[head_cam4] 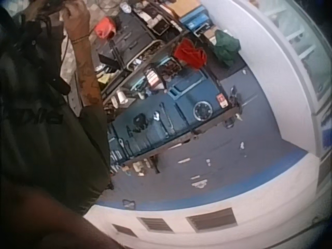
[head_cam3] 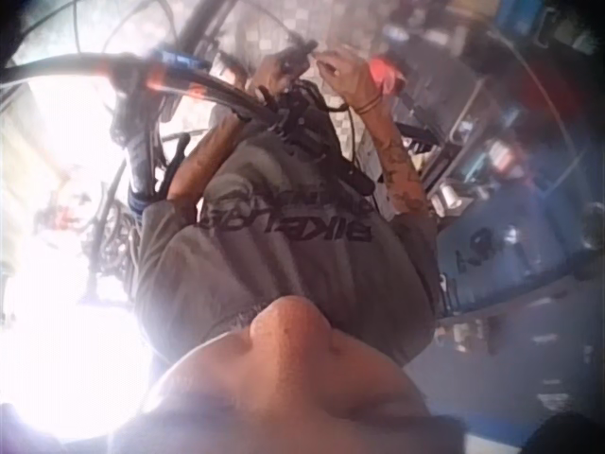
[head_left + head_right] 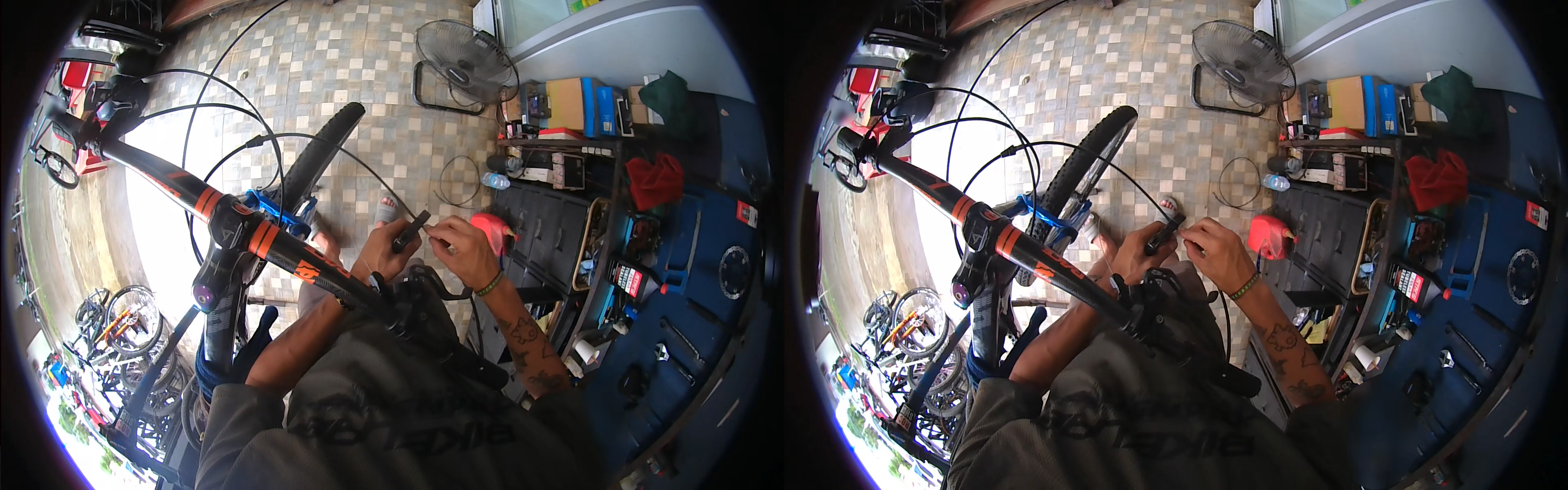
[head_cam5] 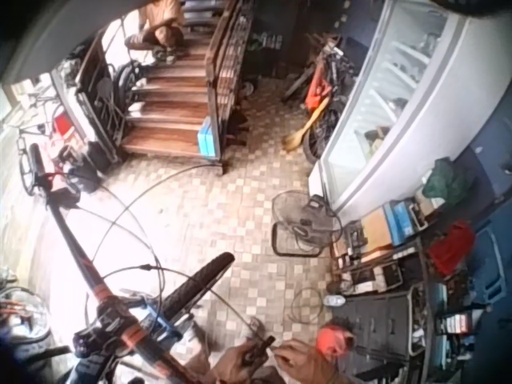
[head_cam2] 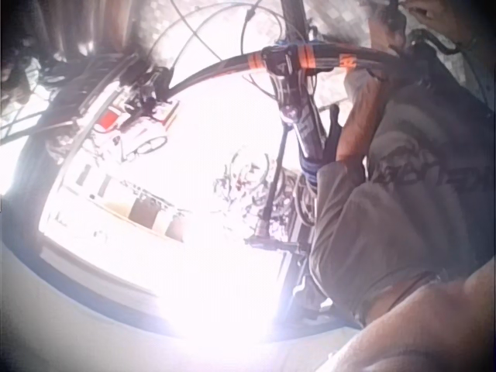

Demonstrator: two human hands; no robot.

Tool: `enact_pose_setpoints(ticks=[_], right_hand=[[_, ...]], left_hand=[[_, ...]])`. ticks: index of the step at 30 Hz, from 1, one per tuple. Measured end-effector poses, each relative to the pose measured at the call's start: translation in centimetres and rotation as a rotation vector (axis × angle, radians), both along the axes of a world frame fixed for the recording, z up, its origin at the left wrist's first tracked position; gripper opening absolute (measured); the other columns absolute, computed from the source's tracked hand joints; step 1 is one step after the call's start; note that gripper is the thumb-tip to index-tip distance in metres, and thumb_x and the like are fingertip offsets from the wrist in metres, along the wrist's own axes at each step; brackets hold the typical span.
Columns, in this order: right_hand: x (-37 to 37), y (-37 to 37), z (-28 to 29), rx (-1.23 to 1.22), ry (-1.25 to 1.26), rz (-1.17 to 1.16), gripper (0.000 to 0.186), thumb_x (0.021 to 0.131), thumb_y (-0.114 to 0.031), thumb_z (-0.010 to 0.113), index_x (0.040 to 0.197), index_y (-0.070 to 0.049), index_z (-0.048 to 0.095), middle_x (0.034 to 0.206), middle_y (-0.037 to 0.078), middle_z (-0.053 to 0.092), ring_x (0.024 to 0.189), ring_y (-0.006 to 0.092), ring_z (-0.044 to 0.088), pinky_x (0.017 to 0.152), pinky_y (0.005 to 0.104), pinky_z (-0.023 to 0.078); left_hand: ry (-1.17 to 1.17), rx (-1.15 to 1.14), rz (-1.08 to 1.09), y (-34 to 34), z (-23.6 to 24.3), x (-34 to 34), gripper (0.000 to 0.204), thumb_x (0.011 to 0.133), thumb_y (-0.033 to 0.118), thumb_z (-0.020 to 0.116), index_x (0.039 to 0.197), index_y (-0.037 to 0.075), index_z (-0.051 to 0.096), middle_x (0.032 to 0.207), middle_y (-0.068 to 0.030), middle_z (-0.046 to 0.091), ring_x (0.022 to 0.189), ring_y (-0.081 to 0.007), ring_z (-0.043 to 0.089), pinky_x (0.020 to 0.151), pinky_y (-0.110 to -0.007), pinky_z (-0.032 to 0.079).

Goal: The person adjusts and routes brake and gear cables on a bicycle handlebar, using an Allen key to tighten bolts and a cable cutter to trim excess cable. They repeatedly test the shifter and brake lever, wipe the handlebar with a cloth, and secure the cable housing with zip ties.

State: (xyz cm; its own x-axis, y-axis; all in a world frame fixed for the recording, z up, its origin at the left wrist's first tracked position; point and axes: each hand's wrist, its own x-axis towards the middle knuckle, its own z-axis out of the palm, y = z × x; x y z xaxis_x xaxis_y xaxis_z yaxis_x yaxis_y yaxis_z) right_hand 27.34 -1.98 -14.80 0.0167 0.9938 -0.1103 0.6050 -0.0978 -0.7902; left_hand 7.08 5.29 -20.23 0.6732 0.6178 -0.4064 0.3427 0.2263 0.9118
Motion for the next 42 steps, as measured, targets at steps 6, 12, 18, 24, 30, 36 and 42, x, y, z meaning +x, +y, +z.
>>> enact_pose_setpoints(ticks=[6,12,18,24,30,36,42], right_hand=[[0.0,0.4,0.2,-0.013,0.007,-0.011,0.016,0.088,-0.001,0.078,0.105,0.0,0.077,0.097,0.011,0.073,0.079,0.0235,0.073,0.068,0.033,0.057],[0.0,0.6,0.3,-0.082,0.029,-0.076,0.014,0.087,-0.002,0.079,0.101,0.001,0.077,0.092,0.012,0.074,0.08,0.0237,0.074,0.068,0.0316,0.056],[-0.2,0.7,0.9,-0.178,0.082,-0.127,0.016,0.087,-0.001,0.079,0.102,0.002,0.073,0.089,0.009,0.074,0.074,0.0157,0.073,0.064,0.0295,0.056],[-0.6,1.8,2.8,-0.525,0.371,-0.344,0.03,0.092,-0.001,0.075,0.12,-0.001,0.064,0.094,0.009,0.071,0.077,0.0169,0.074,0.067,0.0314,0.058],[-0.2,3.0,0.3,-0.094,0.067,-0.087,0.032,0.099,-0.016,0.073,0.126,-0.002,0.066,0.102,0.012,0.074,0.088,0.0266,0.076,0.079,0.038,0.059],[-0.7,7.2,-2.0,-0.256,0.225,-0.041,0.029,0.098,-0.024,0.076,0.109,0.002,0.076,0.094,0.013,0.078,0.086,0.0211,0.076,0.078,0.0337,0.058],[-0.7,8.8,-2.1,-0.302,0.133,-0.011,0.025,0.091,-0.025,0.08,0.095,-0.001,0.079,0.086,0.015,0.077,0.082,0.0275,0.076,0.077,0.0366,0.058]], left_hand=[[-0.055,-0.021,-0.088,1.0,0.5,-0.4,0.025,0.095,0.018,0.071,0.108,-0.003,0.065,0.087,-0.0217,0.068,0.078,-0.0344,0.064,0.074,-0.044,0.049],[-0.028,0.103,-0.115,0.9,-0.2,-0.2,0.028,0.097,0.019,0.074,0.112,-0.003,0.065,0.088,-0.0201,0.07,0.077,-0.0278,0.068,0.071,-0.041,0.051],[-0.002,0.244,-0.024,0.1,-0.8,0.4,0.023,0.094,0.02,0.077,0.096,-0.001,0.068,0.076,-0.0196,0.067,0.067,-0.0347,0.066,0.064,-0.044,0.049],[-0.016,0.273,0.036,0.3,-0.4,0.9,0.018,0.09,0.015,0.08,0.093,-0.001,0.071,0.069,-0.0181,0.067,0.06,-0.0328,0.067,0.059,-0.041,0.051],[-0.051,0.294,0.05,0.2,-1.3,1.2,0.014,0.087,0.011,0.079,0.092,0.0,0.07,0.07,-0.0179,0.066,0.06,-0.0323,0.068,0.059,-0.041,0.052],[-0.077,0.374,0.124,0.4,-2.7,1.1,0.017,0.083,0.011,0.08,0.083,0.001,0.066,0.07,-0.018,0.067,0.059,-0.0331,0.067,0.058,-0.041,0.052],[-0.003,0.413,0.126,0.9,-2.3,1.0,0.021,0.081,0.014,0.081,0.078,0.002,0.064,0.069,-0.0193,0.067,0.06,-0.0387,0.068,0.057,-0.044,0.052]])
